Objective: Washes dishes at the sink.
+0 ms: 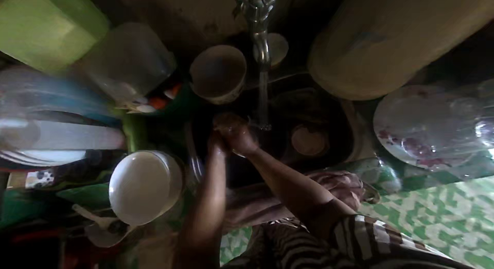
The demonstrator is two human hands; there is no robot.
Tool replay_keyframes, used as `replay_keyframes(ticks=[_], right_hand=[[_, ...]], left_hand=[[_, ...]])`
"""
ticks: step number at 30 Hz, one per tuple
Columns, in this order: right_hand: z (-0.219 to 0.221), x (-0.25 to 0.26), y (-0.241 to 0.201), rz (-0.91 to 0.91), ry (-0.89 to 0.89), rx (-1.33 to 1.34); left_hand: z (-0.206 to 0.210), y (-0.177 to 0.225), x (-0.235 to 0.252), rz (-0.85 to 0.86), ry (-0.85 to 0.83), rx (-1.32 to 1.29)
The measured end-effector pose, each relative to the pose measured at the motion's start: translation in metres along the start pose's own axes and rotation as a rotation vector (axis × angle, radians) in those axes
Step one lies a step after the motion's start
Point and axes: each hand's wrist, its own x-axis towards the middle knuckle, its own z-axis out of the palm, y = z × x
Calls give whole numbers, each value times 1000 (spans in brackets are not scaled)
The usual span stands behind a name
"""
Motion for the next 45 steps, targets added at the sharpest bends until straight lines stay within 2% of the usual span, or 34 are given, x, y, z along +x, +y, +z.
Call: replay_keyframes(ticks=[3, 6, 9, 11, 14, 16, 18, 20, 22, 24, 27, 28, 29, 31, 32, 33, 37, 40, 43, 44, 45], right_hand=[[-8, 22, -10, -128, -211, -322], [-32, 54, 4, -41, -199, -426], [-58, 56, 44, 200, 21, -210], [-59, 34, 70, 403, 156, 70], [-40, -24, 57, 756, 241, 653], [-37, -43, 45, 828, 245, 936], [-47, -52, 28, 842, 256, 1044], [-64, -51, 19, 851, 280, 984], [-85, -39, 25, 795, 251, 815], [-94, -25, 35, 764, 259, 468], [-92, -5, 53, 699, 110, -193], [-91, 0, 58, 674, 59, -348], [-90, 4, 65, 665, 31, -426], [-83, 8, 75, 714, -3, -439], [-78, 6, 81, 742, 8, -395], [-72, 5, 84, 765, 35, -353], [-59, -4, 87, 804, 160, -288], [-58, -5, 89, 807, 233, -274], [-62, -5, 93, 772, 304, -227], [-63, -5, 96, 772, 297, -227], [-64, -4, 99, 772, 304, -230]], left_hand=[[-2, 12, -12, 29, -102, -41], [5, 14, -29, 95, -130, 56], [12, 0, -44, 308, -114, 173], [22, -11, -53, 443, -91, 272], [39, -29, -61, 535, -138, 502], [41, -46, -54, 565, -230, 662], [38, -53, -47, 539, -366, 837], [32, -62, -36, 538, -487, 963], [26, -80, -14, 636, -584, 1074], [22, -91, 3, 690, -661, 1196], [14, -80, 19, 580, -782, 1326], [11, -75, 25, 553, -751, 1341], [11, -70, 30, 503, -634, 1318], [17, -62, 39, 384, -332, 1313], [21, -62, 46, 358, -236, 1323], [26, -65, 53, 341, -207, 1316], [43, -83, 74, 389, -442, 1275], [48, -87, 83, 374, -481, 1348], [44, -68, 68, 421, -697, 1437], [38, -59, 65, 335, -664, 1439], [30, -56, 67, 238, -528, 1378]])
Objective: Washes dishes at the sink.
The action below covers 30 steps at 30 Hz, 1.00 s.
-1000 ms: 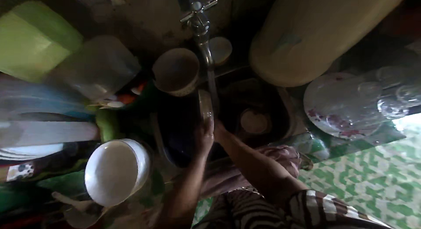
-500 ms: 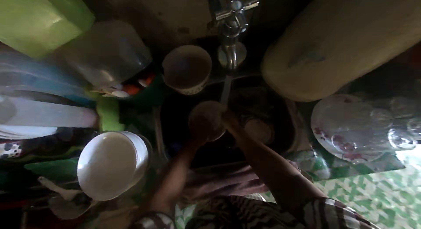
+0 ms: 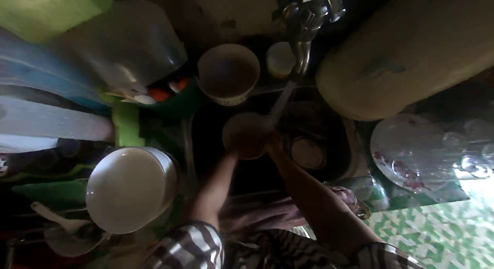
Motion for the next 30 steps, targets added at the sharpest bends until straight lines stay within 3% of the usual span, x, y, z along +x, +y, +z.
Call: replay_keyframes(ticks=[2, 4, 6, 9, 11, 14, 18, 24, 30], right_hand=[[-1, 2, -2, -36, 24, 23], [-1, 3, 1, -89, 23, 50], [2, 1, 2, -88, -2, 138], [9, 3, 2, -38, 43, 133], [14, 1, -1, -8, 117, 49], [22, -9, -16, 23, 183, -58], [26, -21, -22, 10, 133, -81], [22, -17, -45, -82, 131, -447], [10, -28, -48, 13, 154, -346]], left_hand=[[-13, -11, 6, -117, 235, 44], [-20, -27, 11, -39, 409, 161], [-22, -31, -1, -55, 530, -19], [-25, -35, -11, -194, 459, -480], [-23, -45, -17, -211, 423, -646], [-13, -47, -28, -157, 530, -809], [-9, -40, -48, -74, 620, -924], [5, -33, -50, -87, 761, -1021], [10, -32, -58, -102, 793, -1099]])
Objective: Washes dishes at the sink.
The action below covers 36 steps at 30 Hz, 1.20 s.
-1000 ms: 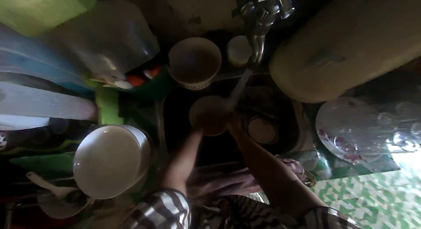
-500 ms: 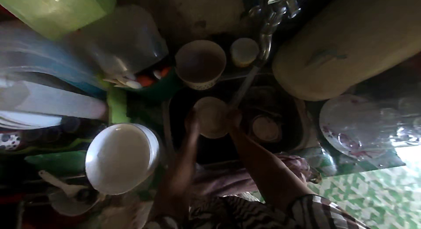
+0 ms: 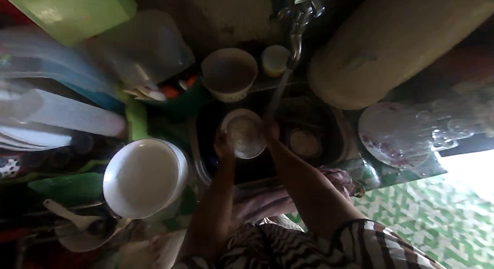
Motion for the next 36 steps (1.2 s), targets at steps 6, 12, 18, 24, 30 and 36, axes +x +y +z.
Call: replay_keyframes(ticks=[6, 12, 18, 24, 30, 36], right_hand=[[-7, 11, 13, -79, -79, -127], [-28, 6, 2, -199, -183, -162], [-79, -7, -24, -284, 4, -150], [-116, 8, -9, -519, 422, 32], [-76, 4, 6, -412, 175, 147], [-17, 15, 23, -191, -90, 99]], left_hand=[[-2, -8, -5, -35, 30, 8], [3, -9, -9, -105, 82, -35], [17, -16, 7, -208, 125, 46], [8, -38, 15, -285, 81, -11], [23, -40, 14, -328, 2, -34], [25, -35, 14, -331, -148, 229]])
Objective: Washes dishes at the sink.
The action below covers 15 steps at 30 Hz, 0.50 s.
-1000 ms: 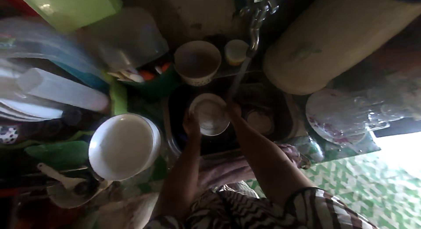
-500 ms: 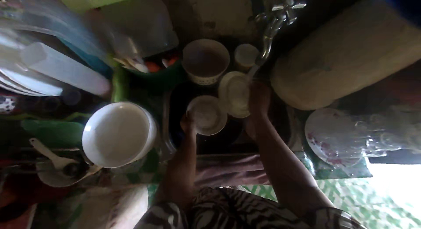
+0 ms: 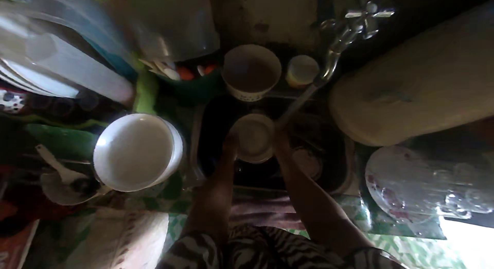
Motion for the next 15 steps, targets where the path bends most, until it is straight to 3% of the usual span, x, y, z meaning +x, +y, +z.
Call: replay_keyframes(ticks=[3, 5, 10, 15], right_hand=[[10, 4, 4, 26, -110, -61], [13, 4, 8, 46, -111, -46], [20, 12, 15, 75, -107, 26], [23, 13, 16, 115, -136, 54]], left_hand=[[2, 12, 1, 77, -31, 626], [12, 16, -1, 128, 88, 789], [39, 17, 11, 405, 121, 752], [35, 22, 8, 478, -273, 785]])
